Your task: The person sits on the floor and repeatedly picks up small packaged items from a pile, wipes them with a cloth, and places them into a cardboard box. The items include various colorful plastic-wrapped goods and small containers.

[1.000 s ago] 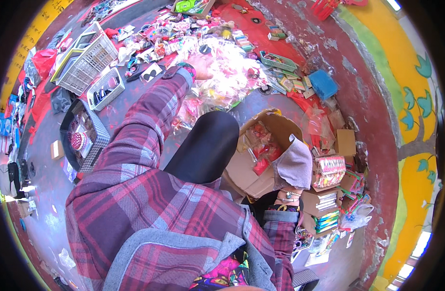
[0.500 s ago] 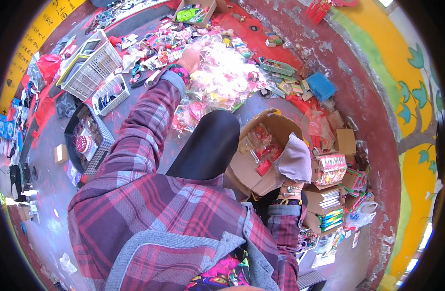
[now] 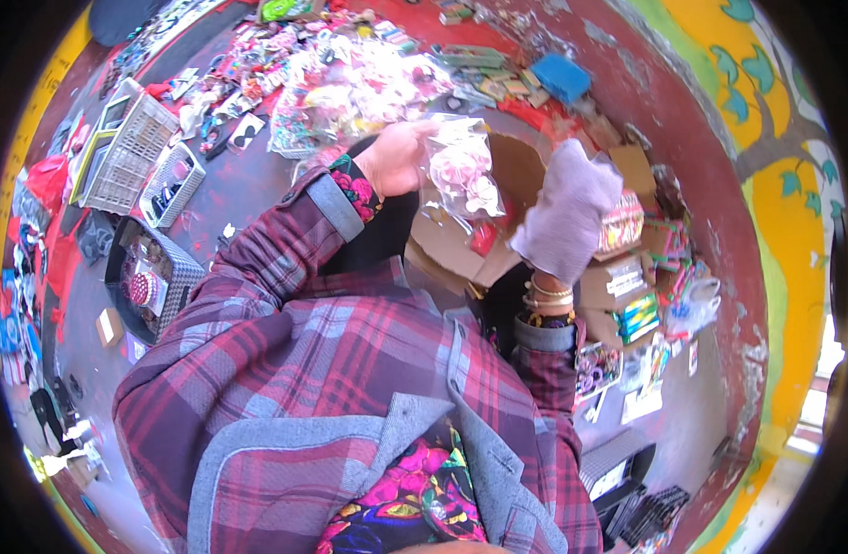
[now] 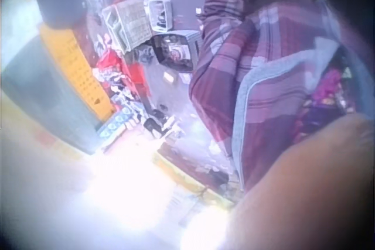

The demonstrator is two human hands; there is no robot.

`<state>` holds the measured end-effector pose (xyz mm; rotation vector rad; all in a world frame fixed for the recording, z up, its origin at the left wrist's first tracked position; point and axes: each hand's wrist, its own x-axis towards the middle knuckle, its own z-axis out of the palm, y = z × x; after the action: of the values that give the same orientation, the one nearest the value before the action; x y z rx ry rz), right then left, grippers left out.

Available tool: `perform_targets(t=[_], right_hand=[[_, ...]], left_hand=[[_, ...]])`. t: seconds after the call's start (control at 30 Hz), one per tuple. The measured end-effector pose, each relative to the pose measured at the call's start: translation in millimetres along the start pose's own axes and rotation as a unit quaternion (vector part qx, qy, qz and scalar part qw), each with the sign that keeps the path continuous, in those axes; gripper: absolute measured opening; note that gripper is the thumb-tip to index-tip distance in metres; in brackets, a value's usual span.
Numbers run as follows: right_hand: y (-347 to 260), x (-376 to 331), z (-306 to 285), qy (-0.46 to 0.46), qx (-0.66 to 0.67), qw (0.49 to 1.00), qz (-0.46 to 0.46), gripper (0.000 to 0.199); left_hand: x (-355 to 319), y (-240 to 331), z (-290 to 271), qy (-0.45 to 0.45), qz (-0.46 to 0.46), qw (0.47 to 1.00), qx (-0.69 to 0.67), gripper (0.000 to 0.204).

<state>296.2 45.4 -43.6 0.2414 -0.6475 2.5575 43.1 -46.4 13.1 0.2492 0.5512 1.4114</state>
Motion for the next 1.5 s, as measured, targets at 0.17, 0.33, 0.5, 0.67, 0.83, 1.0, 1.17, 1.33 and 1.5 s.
perform_targets(t=[0.17,0.33,0.5,0.67,0.83,1.0,1.17,1.33,1.5], right_hand=[[59.1,-3.8,49.0,0.265,-0.399,0.872,-0.103,0.029],[52.0,1.4,85.1,0.117,-0.813,0.556,-0.127,0.032],[55.7,-6.6,78.5,0.199,-0.762,0.597,-0.151,0.037],[57.2,-13.1,65.9,0.256,-0.569,0.763,-0.168,0.039],[31.1,4.8,19.4,0.291,-0.481,0.814,-0.148,0.027],[27.4,-34.6,-36.5,0.292,-0.237,0.918,-0.122,0.029],[37.4,-88.1,-56.9,0.217,-0.766,0.602,-0.064,0.043],[62.9,-76.5,-13.7,0.271,-0.325,0.901,-0.097,0.043],[69.5,-22.7,12.8,0.214,-0.546,0.806,-0.077,0.030]], left_hand=[[-9.4,-48.6,31.8,-0.047,-0.102,0.994,0.014,0.036],[-26.8,-79.0,55.7,0.032,-0.099,0.989,0.107,0.040],[-38.2,-101.8,76.3,0.064,-0.037,0.976,0.204,0.049],[-33.4,-109.5,59.3,-0.045,0.014,0.961,0.271,0.049],[-33.7,-115.9,43.4,-0.134,0.053,0.900,0.410,0.048],[-41.3,-93.8,50.5,-0.103,-0.078,0.985,0.115,0.041],[-36.5,-69.8,32.3,-0.002,0.063,0.990,0.125,0.031],[-34.3,-66.9,25.0,0.018,0.145,0.948,0.282,0.023],[-35.5,-77.7,41.1,0.000,0.170,0.924,0.343,0.027]])
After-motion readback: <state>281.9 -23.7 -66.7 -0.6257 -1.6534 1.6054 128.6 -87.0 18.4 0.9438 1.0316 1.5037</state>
